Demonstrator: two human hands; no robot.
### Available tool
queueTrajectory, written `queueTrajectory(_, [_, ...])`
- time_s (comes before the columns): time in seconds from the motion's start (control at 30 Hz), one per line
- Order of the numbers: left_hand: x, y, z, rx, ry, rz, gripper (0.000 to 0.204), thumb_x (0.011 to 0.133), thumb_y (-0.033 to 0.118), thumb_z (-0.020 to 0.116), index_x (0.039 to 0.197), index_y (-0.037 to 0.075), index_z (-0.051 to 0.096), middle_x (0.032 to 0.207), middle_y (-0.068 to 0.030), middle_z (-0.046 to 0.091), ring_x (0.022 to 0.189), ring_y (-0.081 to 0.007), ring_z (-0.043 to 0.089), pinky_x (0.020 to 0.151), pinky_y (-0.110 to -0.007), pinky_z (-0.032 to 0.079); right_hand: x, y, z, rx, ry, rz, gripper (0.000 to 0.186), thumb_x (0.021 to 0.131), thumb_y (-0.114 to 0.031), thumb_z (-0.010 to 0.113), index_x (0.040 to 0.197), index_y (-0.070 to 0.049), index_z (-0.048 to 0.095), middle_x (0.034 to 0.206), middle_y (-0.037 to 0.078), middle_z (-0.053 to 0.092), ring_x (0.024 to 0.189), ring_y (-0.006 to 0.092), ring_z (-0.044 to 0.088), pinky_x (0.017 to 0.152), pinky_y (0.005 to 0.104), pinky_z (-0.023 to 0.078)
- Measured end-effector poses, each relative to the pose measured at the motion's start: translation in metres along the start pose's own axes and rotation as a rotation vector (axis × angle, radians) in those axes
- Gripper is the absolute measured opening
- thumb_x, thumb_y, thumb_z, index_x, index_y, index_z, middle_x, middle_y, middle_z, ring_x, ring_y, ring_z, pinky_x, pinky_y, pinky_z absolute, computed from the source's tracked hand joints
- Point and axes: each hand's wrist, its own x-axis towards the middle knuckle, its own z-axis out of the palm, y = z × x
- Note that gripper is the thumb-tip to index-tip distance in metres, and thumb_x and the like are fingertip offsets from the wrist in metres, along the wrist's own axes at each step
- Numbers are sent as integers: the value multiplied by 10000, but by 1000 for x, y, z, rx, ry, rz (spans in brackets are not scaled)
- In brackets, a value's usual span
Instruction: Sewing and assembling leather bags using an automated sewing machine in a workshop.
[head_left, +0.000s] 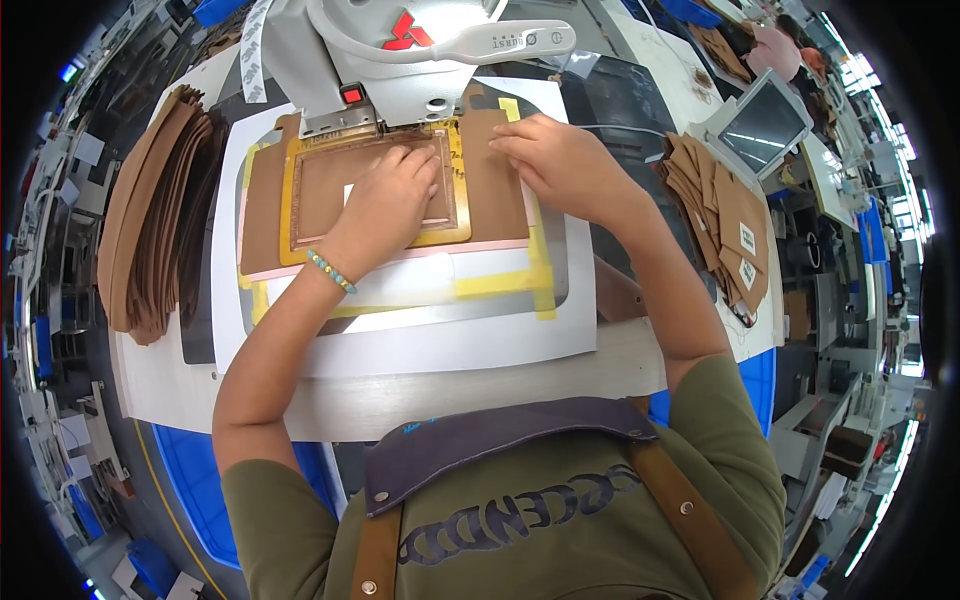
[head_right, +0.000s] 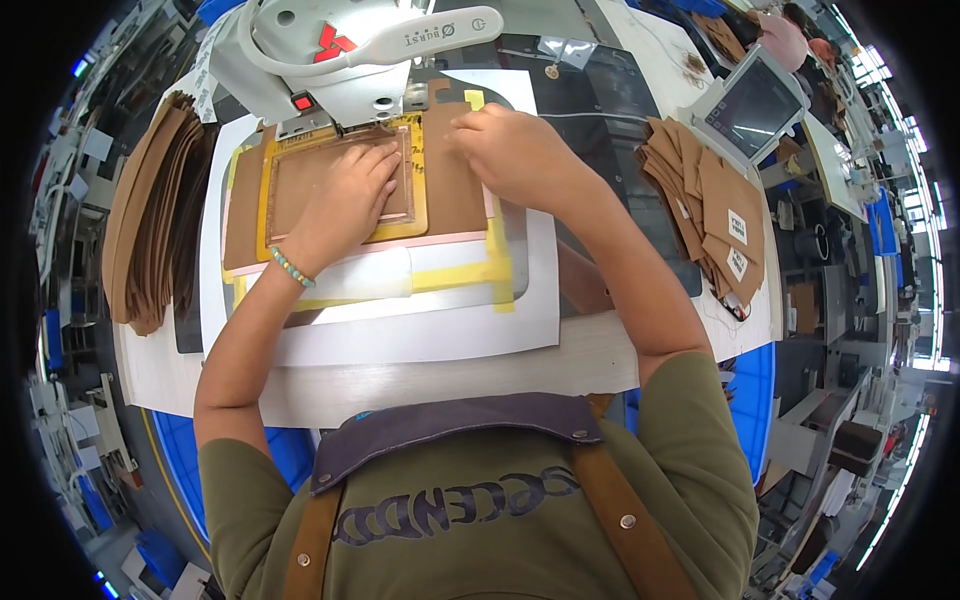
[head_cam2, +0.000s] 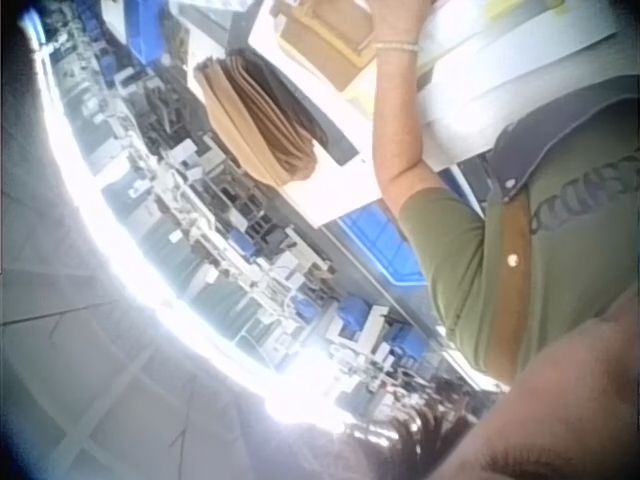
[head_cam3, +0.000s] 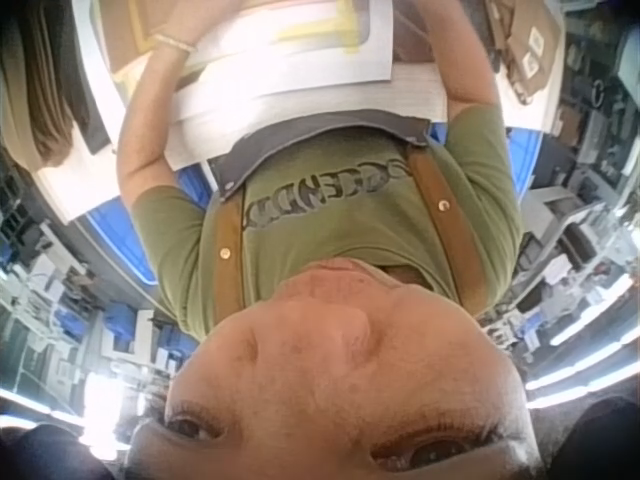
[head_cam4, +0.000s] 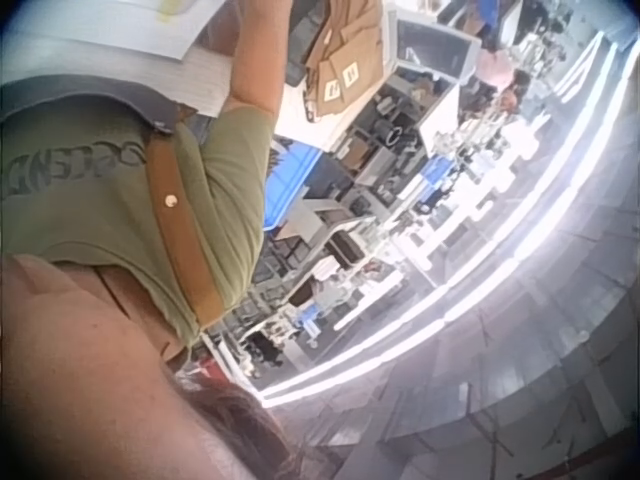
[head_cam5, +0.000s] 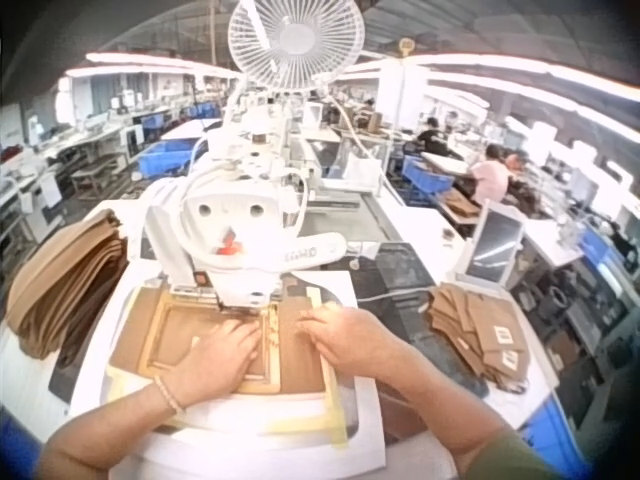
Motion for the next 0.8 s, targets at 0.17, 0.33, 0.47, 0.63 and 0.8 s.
queueTrajectory(0.17, [-11, -23, -9, -127, 10, -24, 328, 1027, 106, 639, 1328, -17, 685, 1364, -174, 690, 1258, -364, 636, 1109, -456, 508, -14, 3, -8, 14, -121, 49, 295, 999, -79, 613, 1265, -62, 738, 1317, 92, 733, 1210, 299, 666, 1020, 420, 567])
queueTrajectory(0.33, [-34, -37, -35, -227, -4, -2, 273, 1042, 75, 627, 1287, 0, 722, 1402, -134, 696, 1378, -352, 602, 1150, -455, 493, -7, -15, -4, 143, -111, -28, 285, 1001, -102, 616, 1253, -69, 745, 1214, 101, 745, 1175, 304, 668, 996, 421, 571])
queueTrajectory(0.47, [-42, -27, -37, -386, -107, 37, 317, 1049, 43, 607, 1349, 14, 704, 1484, -114, 666, 1485, -341, 535, 1208, -462, 455, 9, -42, 9, 303, -133, -110, 358, 997, -62, 606, 1337, -73, 721, 1258, 125, 736, 1182, 310, 665, 1024, 406, 561])
queueTrajectory(0.63, [-48, -23, -27, -318, -149, 67, 389, 1047, 79, 618, 1431, 39, 665, 1568, -106, 609, 1537, -350, 471, 1258, -486, 385, 13, -45, 42, 239, -124, -138, 407, 945, -16, 621, 1338, -59, 719, 1228, 112, 752, 1188, 294, 666, 1039, 402, 557])
queueTrajectory(0.8, [-50, -27, -30, -289, -205, 77, 435, 1035, 157, 660, 1459, 60, 661, 1625, -93, 559, 1578, -339, 412, 1283, -511, 328, 2, -56, 39, 245, -97, -253, 443, 890, 5, 653, 1327, -22, 721, 1257, 108, 755, 1198, 288, 669, 1045, 404, 558])
